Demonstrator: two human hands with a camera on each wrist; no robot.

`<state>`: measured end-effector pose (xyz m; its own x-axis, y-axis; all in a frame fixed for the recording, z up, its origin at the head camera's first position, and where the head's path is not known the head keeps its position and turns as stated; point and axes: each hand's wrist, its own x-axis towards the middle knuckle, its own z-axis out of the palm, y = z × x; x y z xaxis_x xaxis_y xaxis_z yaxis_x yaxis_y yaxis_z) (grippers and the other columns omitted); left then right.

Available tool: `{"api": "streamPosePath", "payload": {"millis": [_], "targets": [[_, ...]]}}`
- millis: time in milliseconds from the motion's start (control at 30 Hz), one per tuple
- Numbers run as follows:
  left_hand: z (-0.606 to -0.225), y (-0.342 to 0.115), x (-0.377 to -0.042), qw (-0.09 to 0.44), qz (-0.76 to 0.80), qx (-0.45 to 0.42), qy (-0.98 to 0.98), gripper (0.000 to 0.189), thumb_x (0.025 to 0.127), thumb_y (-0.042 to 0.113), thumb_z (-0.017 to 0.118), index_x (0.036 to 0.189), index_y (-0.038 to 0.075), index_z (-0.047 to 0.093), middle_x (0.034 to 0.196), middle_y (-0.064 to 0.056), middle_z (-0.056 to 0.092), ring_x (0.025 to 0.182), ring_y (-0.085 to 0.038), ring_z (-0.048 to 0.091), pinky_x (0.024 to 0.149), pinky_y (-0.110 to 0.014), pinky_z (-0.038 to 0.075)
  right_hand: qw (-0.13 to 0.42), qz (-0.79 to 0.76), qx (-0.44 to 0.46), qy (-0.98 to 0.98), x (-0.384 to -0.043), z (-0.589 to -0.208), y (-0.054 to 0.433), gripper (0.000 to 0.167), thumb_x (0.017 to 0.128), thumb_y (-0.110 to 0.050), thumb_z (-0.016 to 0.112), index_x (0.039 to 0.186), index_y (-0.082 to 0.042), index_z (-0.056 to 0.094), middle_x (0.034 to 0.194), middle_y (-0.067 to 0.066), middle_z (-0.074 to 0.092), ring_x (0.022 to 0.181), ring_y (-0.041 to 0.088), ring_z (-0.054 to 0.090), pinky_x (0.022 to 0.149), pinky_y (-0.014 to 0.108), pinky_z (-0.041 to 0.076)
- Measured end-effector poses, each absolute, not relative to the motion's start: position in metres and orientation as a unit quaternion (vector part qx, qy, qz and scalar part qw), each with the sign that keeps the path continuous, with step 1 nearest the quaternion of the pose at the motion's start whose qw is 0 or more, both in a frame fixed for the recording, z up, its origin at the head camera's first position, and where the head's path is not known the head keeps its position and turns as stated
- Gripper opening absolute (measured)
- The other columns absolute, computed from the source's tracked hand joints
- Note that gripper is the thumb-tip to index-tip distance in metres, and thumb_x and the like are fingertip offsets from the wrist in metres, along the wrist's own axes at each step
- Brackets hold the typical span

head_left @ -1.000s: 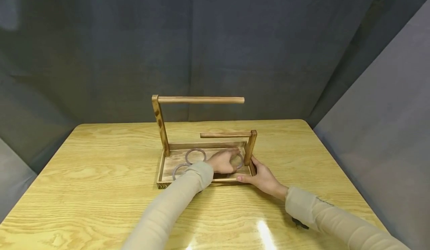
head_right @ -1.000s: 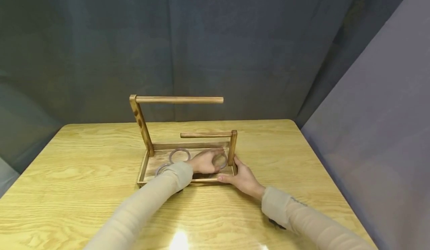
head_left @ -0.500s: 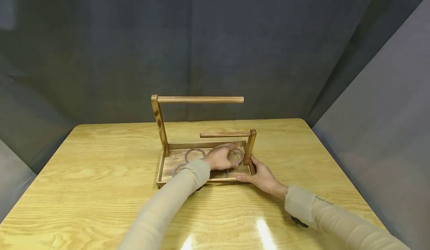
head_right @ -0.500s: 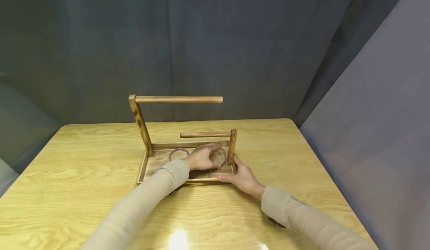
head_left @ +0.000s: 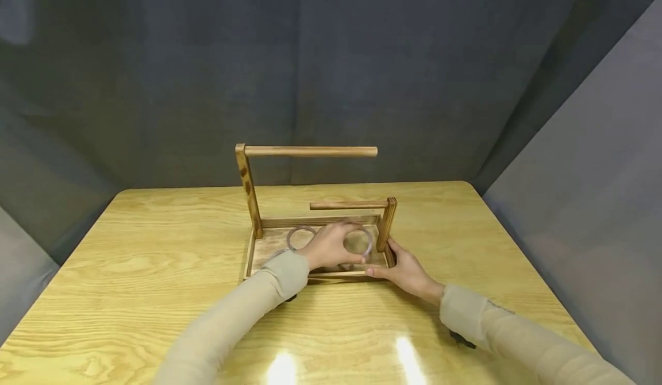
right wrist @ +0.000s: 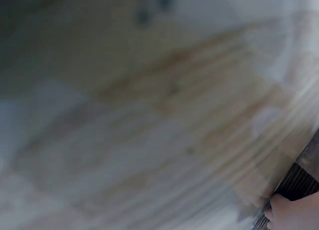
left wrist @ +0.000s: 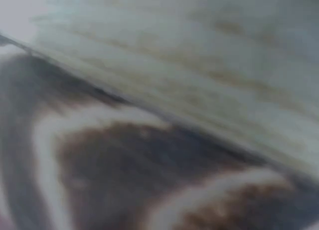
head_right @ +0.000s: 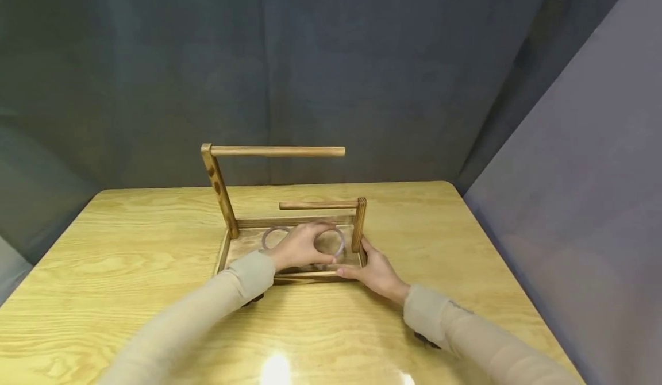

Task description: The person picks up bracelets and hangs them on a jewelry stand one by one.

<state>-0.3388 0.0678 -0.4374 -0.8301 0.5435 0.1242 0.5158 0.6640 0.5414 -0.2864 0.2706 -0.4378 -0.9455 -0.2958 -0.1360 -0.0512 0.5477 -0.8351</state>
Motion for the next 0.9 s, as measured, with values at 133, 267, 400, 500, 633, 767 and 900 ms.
{"api": "streamPosePath", "payload": {"millis": [133,267,400,500,633,767,900], "targets": [[-0.429,0.064,-0.328,0.026,0.287,0.309,0.906,0.079,0.071,0.050,0.074,0.137,0.018,0.045,0.139,-0.004,0.044,0.124,-0.024,0.045,0.101,-0.042,0.042,0.127,-0.455,-0.103,0.875,-0.293,-0.452,0.276,0.106,0.074,-0.042,0.074,0.149,-0.008,0.006,0.151,0.020,0.016,0.138,0.039,0.014,0.108,0.057,0.025],[-0.424,0.062,-0.319,0.019,0.295,0.337,0.894,0.083,0.071,0.054,0.072,0.140,0.020,0.040,0.136,0.000,0.043,0.115,-0.020,0.051,0.095,-0.035,0.047,0.131,-0.441,-0.089,0.884,-0.297,-0.457,0.278,0.110,0.071,-0.050,0.073,0.149,-0.009,0.005,0.151,0.019,0.015,0.138,0.038,0.014,0.107,0.057,0.025],[-0.423,0.061,-0.312,0.022,0.325,0.336,0.884,0.081,0.073,0.052,0.071,0.141,0.023,0.037,0.131,0.003,0.041,0.099,-0.016,0.054,0.081,-0.025,0.049,0.129,-0.433,-0.090,0.888,-0.298,-0.456,0.277,0.111,0.071,-0.052,0.072,0.149,-0.008,0.005,0.152,0.020,0.013,0.138,0.038,0.015,0.107,0.057,0.025],[-0.423,0.059,-0.307,0.031,0.348,0.333,0.876,0.079,0.074,0.048,0.071,0.141,0.023,0.037,0.129,0.003,0.041,0.094,-0.016,0.052,0.073,-0.020,0.046,0.126,-0.441,-0.096,0.884,-0.297,-0.456,0.276,0.110,0.070,-0.051,0.073,0.149,-0.012,0.006,0.152,0.018,0.015,0.138,0.037,0.015,0.107,0.057,0.025],[-0.419,0.054,-0.303,0.024,0.372,0.324,0.869,0.077,0.075,0.044,0.073,0.140,0.021,0.040,0.128,0.002,0.041,0.100,-0.018,0.051,0.073,-0.022,0.046,0.123,-0.446,-0.097,0.881,-0.298,-0.457,0.276,0.111,0.070,-0.051,0.073,0.149,-0.011,0.006,0.152,0.018,0.016,0.138,0.037,0.017,0.108,0.056,0.026],[-0.414,0.050,-0.302,0.021,0.378,0.313,0.871,0.077,0.075,0.044,0.073,0.140,0.021,0.039,0.132,0.001,0.040,0.111,-0.019,0.050,0.082,-0.027,0.049,0.126,-0.447,-0.094,0.881,-0.301,-0.457,0.277,0.111,0.071,-0.050,0.072,0.148,-0.007,0.005,0.151,0.020,0.015,0.137,0.038,0.016,0.106,0.055,0.029],[-0.410,0.045,-0.298,0.024,0.375,0.304,0.876,0.078,0.075,0.045,0.072,0.141,0.024,0.036,0.137,-0.001,0.040,0.117,-0.021,0.050,0.089,-0.033,0.050,0.133,-0.440,-0.096,0.883,-0.301,-0.457,0.277,0.112,0.072,-0.051,0.072,0.148,-0.007,0.004,0.152,0.020,0.013,0.137,0.038,0.016,0.106,0.055,0.029]]}}
